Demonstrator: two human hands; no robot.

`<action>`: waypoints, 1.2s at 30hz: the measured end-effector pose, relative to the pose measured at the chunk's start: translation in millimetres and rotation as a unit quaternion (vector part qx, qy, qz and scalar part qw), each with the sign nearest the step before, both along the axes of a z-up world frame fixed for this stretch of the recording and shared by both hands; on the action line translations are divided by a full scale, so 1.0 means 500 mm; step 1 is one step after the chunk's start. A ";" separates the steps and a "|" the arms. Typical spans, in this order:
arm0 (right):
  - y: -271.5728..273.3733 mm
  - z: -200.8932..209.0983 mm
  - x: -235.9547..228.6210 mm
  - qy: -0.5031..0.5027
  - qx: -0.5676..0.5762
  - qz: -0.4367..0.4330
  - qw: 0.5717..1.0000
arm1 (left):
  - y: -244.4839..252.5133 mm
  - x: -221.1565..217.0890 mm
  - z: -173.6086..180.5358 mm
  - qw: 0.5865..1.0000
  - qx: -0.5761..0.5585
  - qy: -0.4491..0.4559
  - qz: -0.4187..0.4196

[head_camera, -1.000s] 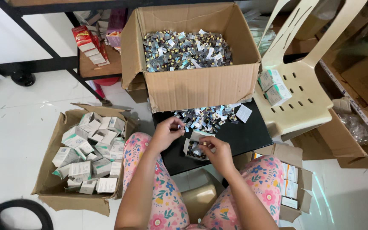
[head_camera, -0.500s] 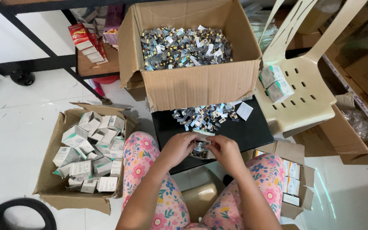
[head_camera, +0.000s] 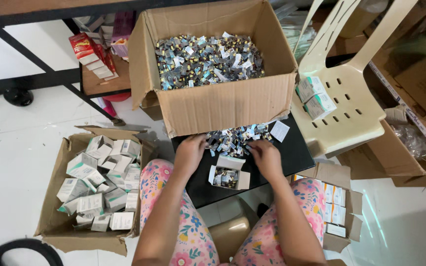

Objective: The person sits on a low stool and repeatedly picks small foil-wrapped items from a large cardboard box, places them into small white boxes, closes the boxes, and drops them into another box on the floor. The person continues this cycle throughout the clip.

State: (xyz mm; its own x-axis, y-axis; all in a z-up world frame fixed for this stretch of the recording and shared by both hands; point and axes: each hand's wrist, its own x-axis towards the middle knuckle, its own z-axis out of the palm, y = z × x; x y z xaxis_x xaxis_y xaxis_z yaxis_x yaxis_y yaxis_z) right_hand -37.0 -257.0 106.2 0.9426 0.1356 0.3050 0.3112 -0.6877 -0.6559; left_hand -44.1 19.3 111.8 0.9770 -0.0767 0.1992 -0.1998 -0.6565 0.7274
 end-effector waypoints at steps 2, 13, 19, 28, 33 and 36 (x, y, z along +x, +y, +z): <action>0.022 -0.032 0.011 -0.008 -0.045 0.006 0.999 | -0.022 0.029 -0.052 0.994 0.100 0.039 -0.017; 0.057 -0.142 0.040 -0.011 -0.015 -0.049 0.999 | -0.049 0.047 -0.210 0.995 0.077 0.042 -0.043; 0.031 -0.157 0.048 0.076 0.127 -0.094 0.984 | -0.048 0.047 -0.160 1.000 -0.024 -0.014 -0.001; -0.011 0.004 -0.061 0.195 0.385 0.001 0.902 | 0.001 -0.038 -0.004 0.970 -0.239 -0.007 0.045; 0.051 0.047 -0.109 0.235 0.322 0.089 0.913 | -0.027 -0.080 0.051 0.955 -0.294 0.030 -0.005; 0.063 0.071 -0.112 0.197 0.222 0.069 0.953 | -0.041 -0.090 0.067 0.955 -0.289 0.050 -0.035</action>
State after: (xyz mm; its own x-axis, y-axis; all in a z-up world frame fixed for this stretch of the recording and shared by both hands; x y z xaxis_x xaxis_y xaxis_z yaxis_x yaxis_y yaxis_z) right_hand -92.9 -225.3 141.6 0.9783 0.2067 -0.0116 0.0491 -0.2860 -0.9570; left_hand -89.1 -1.2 145.4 0.9898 -0.0484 0.1343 -0.1395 -0.1274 0.9820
